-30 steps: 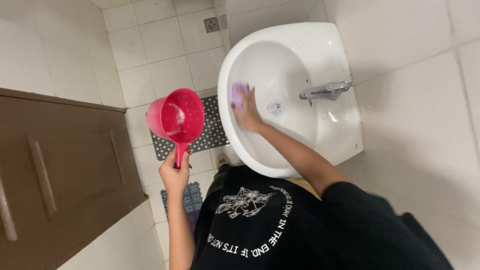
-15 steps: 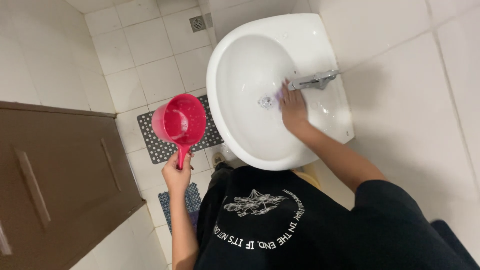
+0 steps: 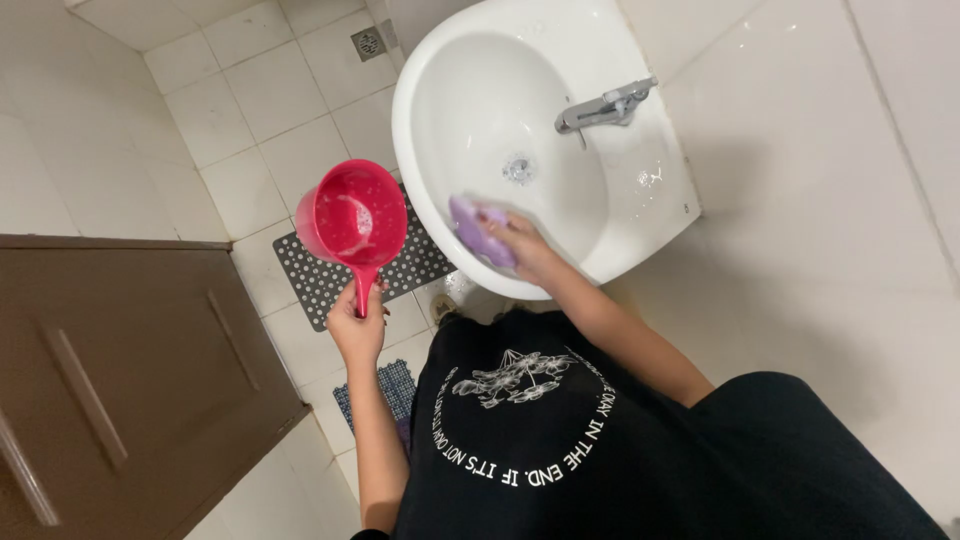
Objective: Scrubbing and cleaning a bathroom sink using a rag and soapy water.
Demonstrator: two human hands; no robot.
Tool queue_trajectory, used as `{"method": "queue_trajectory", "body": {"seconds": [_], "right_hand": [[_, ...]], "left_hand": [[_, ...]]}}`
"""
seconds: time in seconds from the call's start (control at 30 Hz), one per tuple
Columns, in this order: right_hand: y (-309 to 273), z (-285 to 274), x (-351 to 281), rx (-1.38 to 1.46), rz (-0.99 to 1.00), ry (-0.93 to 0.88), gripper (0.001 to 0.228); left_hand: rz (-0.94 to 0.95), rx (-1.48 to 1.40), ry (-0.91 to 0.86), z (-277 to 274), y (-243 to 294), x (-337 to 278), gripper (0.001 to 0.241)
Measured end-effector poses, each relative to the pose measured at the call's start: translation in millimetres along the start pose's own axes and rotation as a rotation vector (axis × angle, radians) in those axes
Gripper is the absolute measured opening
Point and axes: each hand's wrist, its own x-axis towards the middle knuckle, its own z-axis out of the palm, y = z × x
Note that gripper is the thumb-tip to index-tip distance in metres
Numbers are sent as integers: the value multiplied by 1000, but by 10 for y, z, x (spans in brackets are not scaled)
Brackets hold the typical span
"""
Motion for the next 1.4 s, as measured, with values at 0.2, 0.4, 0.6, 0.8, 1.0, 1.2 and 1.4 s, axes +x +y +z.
{"method": "queue_trajectory", "body": {"seconds": [0.2, 0.4, 0.6, 0.8, 1.0, 1.2, 1.4], "right_hand": [[-89, -723, 138, 705, -257, -528, 53], [-883, -62, -392, 568, -274, -576, 40], [-503, -684, 484, 527, -339, -514, 25], [-1031, -89, 139, 61, -377, 29, 19], [-1648, 346, -36, -7, -591, 26, 17], [-1918, 522, 120, -51, -579, -89, 28], [-1116, 67, 95, -876, -147, 1, 57]], "left_hand": [[5, 39, -9, -61, 58, -136, 22], [16, -34, 21, -122, -42, -180, 22], [54, -32, 17, -176, 19, -231, 21], [42, -74, 0, -166, 29, -245, 23], [43, -95, -37, -121, -11, -169, 24], [42, -80, -51, -146, 19, -142, 25], [43, -86, -45, -190, 7, -128, 29]]}}
